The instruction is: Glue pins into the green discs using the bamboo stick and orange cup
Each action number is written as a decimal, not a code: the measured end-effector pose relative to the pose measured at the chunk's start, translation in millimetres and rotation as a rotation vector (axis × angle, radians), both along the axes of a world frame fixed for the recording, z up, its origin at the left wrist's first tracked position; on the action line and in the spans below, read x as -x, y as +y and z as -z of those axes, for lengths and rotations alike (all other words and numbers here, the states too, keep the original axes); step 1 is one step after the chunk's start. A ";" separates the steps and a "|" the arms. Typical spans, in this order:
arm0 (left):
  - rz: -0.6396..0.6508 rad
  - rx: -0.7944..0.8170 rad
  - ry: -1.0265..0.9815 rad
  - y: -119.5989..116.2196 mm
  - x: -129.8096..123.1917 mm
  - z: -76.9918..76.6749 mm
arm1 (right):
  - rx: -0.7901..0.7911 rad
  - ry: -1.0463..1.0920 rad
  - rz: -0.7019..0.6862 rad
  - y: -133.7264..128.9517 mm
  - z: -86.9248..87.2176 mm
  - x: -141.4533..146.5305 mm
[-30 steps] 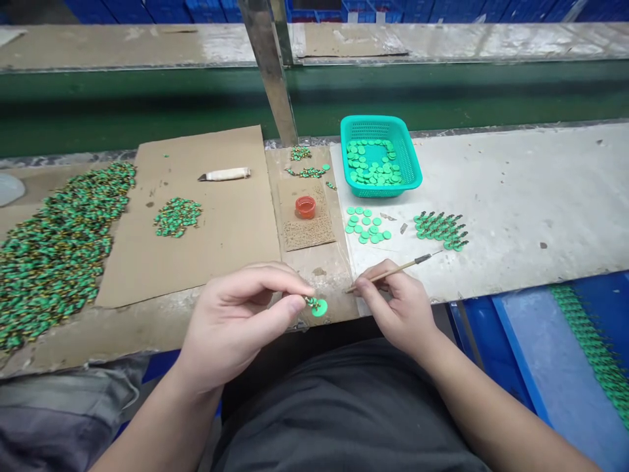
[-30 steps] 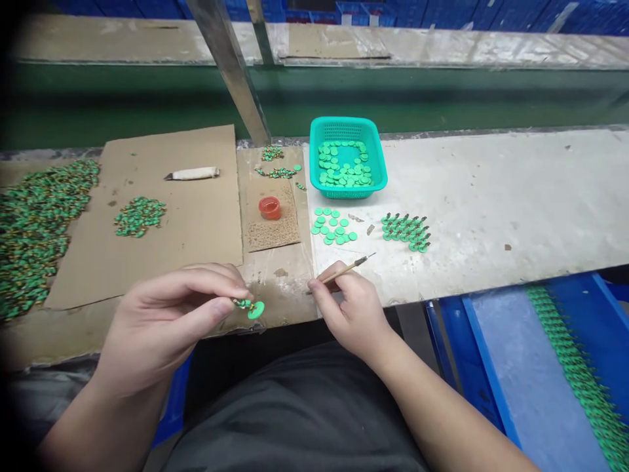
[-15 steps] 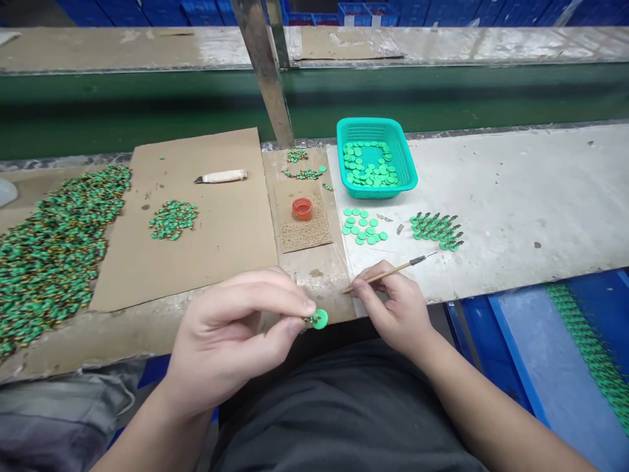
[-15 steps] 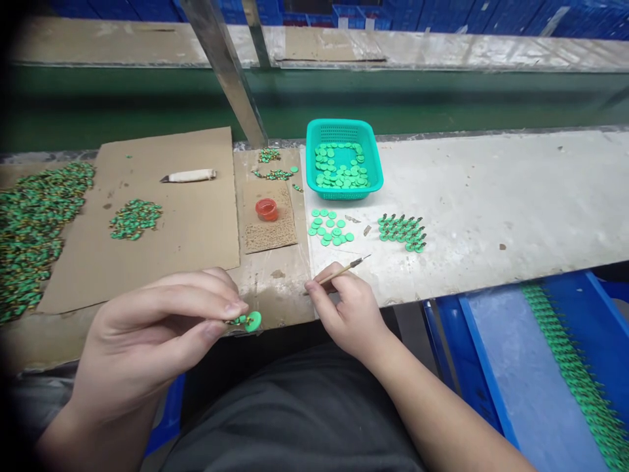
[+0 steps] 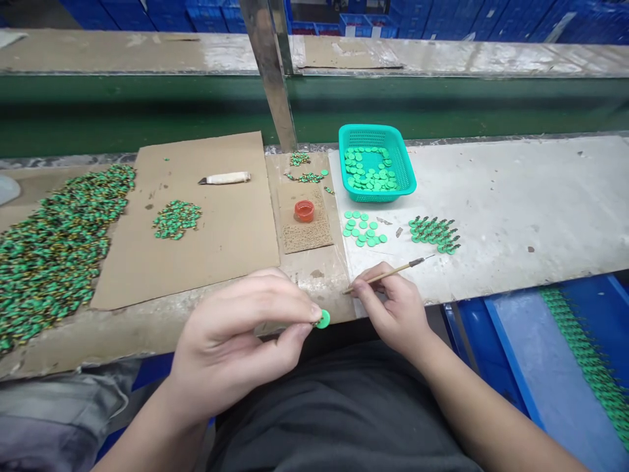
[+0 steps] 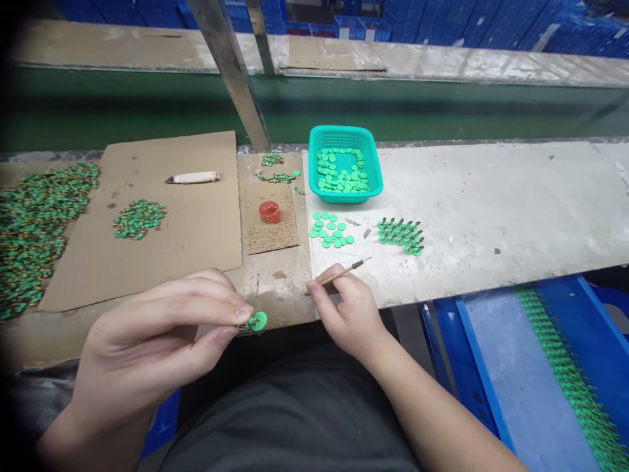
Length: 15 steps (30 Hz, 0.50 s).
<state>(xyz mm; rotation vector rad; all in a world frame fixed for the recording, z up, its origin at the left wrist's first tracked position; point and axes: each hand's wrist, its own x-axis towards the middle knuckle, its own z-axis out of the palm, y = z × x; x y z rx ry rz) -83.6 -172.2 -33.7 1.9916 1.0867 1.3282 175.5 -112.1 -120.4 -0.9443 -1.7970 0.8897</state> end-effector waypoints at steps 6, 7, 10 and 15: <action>-0.018 0.005 -0.018 -1.6 -0.1 0.4 | 0.021 0.009 -0.004 -0.6 2.0 0.5; -0.028 0.022 -0.030 -1.6 0.3 2.1 | 0.024 0.012 -0.004 -0.8 2.1 0.5; -0.100 0.088 -0.047 2.4 2.4 13.5 | 0.027 0.020 0.001 -1.5 2.2 1.0; -0.210 0.150 -0.077 14.1 5.6 36.1 | 0.010 0.019 0.000 -1.4 1.0 3.0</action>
